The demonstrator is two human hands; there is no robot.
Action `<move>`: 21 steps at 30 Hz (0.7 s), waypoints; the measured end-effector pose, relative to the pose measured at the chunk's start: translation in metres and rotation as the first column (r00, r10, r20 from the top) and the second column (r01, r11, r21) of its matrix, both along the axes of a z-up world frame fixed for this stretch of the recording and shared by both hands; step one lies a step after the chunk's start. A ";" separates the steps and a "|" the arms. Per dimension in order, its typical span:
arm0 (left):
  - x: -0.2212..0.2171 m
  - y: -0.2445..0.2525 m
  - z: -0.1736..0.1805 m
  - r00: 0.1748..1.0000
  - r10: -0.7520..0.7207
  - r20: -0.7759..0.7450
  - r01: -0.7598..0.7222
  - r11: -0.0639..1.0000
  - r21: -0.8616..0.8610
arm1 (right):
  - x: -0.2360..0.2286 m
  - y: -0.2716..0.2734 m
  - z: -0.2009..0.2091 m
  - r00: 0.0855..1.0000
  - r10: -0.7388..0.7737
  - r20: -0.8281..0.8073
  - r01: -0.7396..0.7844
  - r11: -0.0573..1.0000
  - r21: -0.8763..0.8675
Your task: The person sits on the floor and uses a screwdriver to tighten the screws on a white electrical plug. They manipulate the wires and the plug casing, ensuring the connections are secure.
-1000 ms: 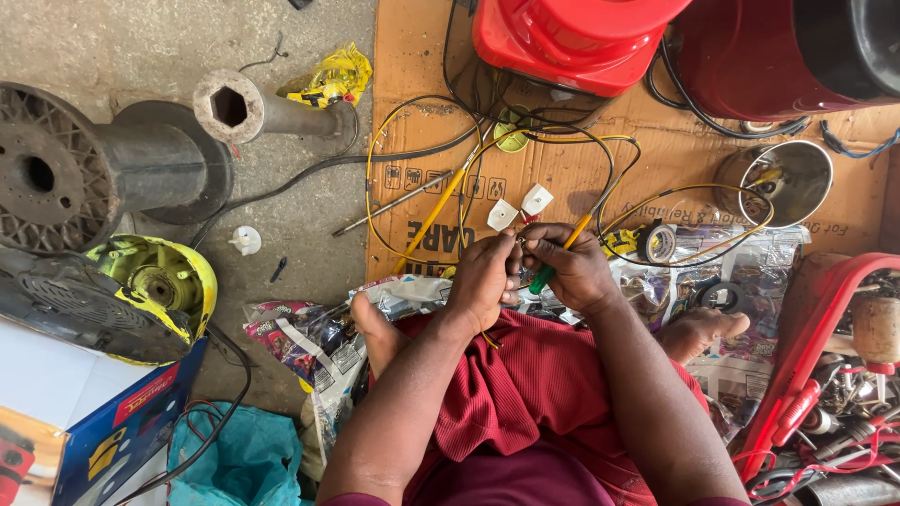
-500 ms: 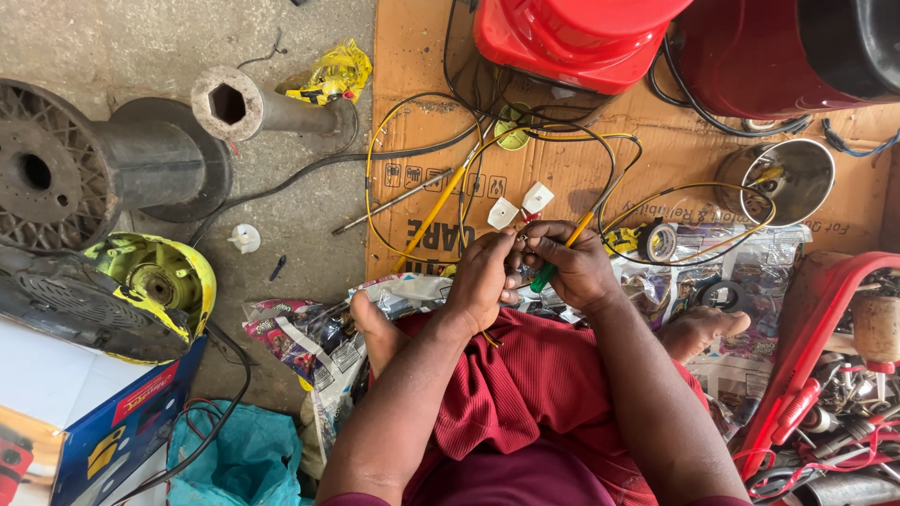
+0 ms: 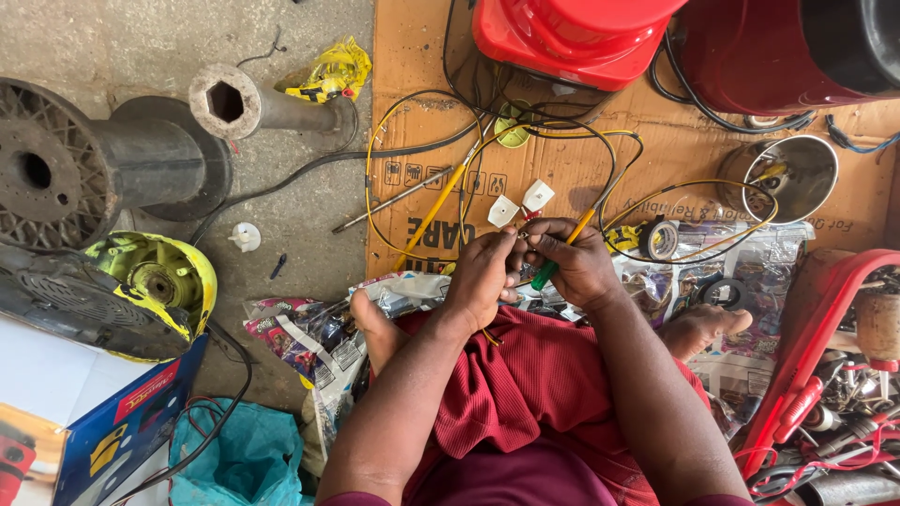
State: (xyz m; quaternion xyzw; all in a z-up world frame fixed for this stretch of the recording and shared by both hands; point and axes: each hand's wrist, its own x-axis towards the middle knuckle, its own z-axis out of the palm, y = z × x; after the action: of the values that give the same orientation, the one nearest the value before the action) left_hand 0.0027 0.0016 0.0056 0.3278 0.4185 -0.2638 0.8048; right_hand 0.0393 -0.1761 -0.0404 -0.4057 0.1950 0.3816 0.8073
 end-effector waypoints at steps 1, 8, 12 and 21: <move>0.001 0.000 0.000 1.000 0.011 0.005 -0.011 1.000 -0.025 | 0.000 0.000 0.000 1.000 -0.011 -0.019 0.011 1.000 -0.019; -0.002 0.001 -0.004 0.998 0.051 0.032 -0.047 0.993 -0.111 | -0.003 -0.002 -0.006 0.999 -0.031 -0.035 0.029 0.999 -0.042; 0.000 0.002 -0.004 0.997 0.058 0.046 -0.053 0.993 -0.108 | -0.002 -0.002 -0.007 0.999 -0.028 -0.028 0.028 0.999 -0.024; 0.000 0.007 0.007 0.989 -0.107 0.106 0.085 0.977 0.193 | 0.014 -0.001 0.003 0.996 -0.075 0.037 0.076 0.997 -0.024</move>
State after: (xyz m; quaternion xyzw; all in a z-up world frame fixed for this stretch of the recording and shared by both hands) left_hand 0.0024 0.0085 0.0129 0.4370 0.3778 -0.2424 0.7794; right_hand 0.0535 -0.1776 -0.0379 -0.4152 0.2006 0.3408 0.8193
